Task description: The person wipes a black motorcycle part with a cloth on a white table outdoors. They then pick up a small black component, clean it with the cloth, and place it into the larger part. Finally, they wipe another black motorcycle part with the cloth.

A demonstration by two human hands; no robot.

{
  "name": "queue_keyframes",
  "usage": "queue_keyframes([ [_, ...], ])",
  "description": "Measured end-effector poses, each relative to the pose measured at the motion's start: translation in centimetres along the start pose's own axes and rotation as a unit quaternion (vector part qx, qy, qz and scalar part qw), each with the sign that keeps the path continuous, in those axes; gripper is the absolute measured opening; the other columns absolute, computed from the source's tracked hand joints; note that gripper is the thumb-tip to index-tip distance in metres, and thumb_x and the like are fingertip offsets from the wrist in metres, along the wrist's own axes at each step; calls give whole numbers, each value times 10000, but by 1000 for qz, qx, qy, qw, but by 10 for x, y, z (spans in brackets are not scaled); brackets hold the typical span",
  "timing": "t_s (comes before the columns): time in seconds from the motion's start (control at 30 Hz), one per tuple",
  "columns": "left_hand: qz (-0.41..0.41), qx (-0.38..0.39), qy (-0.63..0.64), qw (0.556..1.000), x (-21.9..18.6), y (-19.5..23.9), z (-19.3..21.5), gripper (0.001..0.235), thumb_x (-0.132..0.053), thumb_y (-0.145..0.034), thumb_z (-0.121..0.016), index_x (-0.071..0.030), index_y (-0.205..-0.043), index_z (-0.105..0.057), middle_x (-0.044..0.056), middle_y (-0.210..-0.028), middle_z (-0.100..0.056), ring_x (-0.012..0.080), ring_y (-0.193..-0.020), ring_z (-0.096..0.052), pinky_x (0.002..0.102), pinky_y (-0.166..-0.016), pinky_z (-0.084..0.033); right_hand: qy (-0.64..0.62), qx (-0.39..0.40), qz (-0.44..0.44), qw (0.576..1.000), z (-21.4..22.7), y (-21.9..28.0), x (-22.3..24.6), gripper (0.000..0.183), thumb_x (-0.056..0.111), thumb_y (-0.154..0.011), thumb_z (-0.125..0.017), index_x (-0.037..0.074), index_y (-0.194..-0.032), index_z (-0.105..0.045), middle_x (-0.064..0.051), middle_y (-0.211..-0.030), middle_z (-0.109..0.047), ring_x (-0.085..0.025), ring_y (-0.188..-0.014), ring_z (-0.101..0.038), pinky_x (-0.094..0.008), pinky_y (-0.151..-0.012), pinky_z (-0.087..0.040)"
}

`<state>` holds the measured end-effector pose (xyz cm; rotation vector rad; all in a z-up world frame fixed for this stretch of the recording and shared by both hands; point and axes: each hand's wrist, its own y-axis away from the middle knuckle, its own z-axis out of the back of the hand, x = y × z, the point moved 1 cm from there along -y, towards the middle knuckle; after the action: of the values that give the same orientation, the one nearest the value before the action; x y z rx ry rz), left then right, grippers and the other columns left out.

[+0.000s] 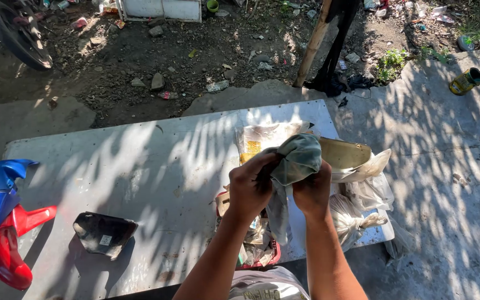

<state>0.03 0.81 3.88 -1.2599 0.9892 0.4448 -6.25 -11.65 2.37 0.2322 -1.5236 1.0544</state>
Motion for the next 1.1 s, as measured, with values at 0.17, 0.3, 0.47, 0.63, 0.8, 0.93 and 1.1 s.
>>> queue_keyframes([
  [0.17,-39,63,-108,991,24,13,5,355,117,-801,-558,-68,-1078,-679,172,-804,-713,421,-756,-737,486,-701,-613,-14,1,-14,1000,-1,3,5,133,-45,-776,-655,55,-689,-674,12,-620,-554,-81,-672,-534,-309,-641,-509],
  [0.3,-29,94,-198,975,19,13,-1,157,12,-926,-557,-80,-1053,-552,147,-746,-645,431,-706,-706,504,-635,-575,-21,11,-4,1000,1,2,10,140,-24,-787,-649,64,-678,-647,59,-651,-552,-68,-705,-500,-300,-633,-492],
  [0.47,37,61,-154,986,1,10,-17,107,-21,-940,-558,-94,-913,-631,109,-658,-610,407,-648,-689,435,-606,-568,-33,23,6,999,8,-2,26,137,11,-813,-667,77,-693,-652,-24,-611,-538,-73,-714,-508,-310,-632,-494],
  [0.63,112,44,-94,988,2,17,-28,174,-88,-984,-564,-100,-840,-660,118,-676,-657,379,-683,-719,411,-673,-576,-39,43,8,998,23,-4,22,146,17,-812,-659,93,-692,-627,-12,-615,-455,-76,-722,-489,-307,-627,-484],
  [0.8,153,158,-219,951,7,22,-28,265,-58,-832,-498,-53,-1088,-565,236,-891,-705,521,-884,-687,583,-803,-525,-59,60,-27,996,26,-3,11,125,14,-781,-678,80,-679,-650,47,-624,-472,-75,-718,-512,-303,-648,-505],
  [0.93,158,162,-202,953,3,25,-12,226,-83,-846,-544,-84,-1071,-565,213,-930,-725,516,-926,-686,599,-792,-522,-63,98,-72,991,36,1,-8,156,30,-785,-702,76,-649,-640,78,-635,-560,-78,-693,-506,-327,-630,-522],
  [1.1,72,161,-152,973,10,24,16,99,-65,-821,-772,-111,-844,-687,134,-645,-685,364,-583,-714,386,-545,-542,-119,186,-117,968,33,4,17,140,-19,-761,-707,89,-687,-757,59,-675,-641,-111,-675,-552,-328,-685,-545],
])
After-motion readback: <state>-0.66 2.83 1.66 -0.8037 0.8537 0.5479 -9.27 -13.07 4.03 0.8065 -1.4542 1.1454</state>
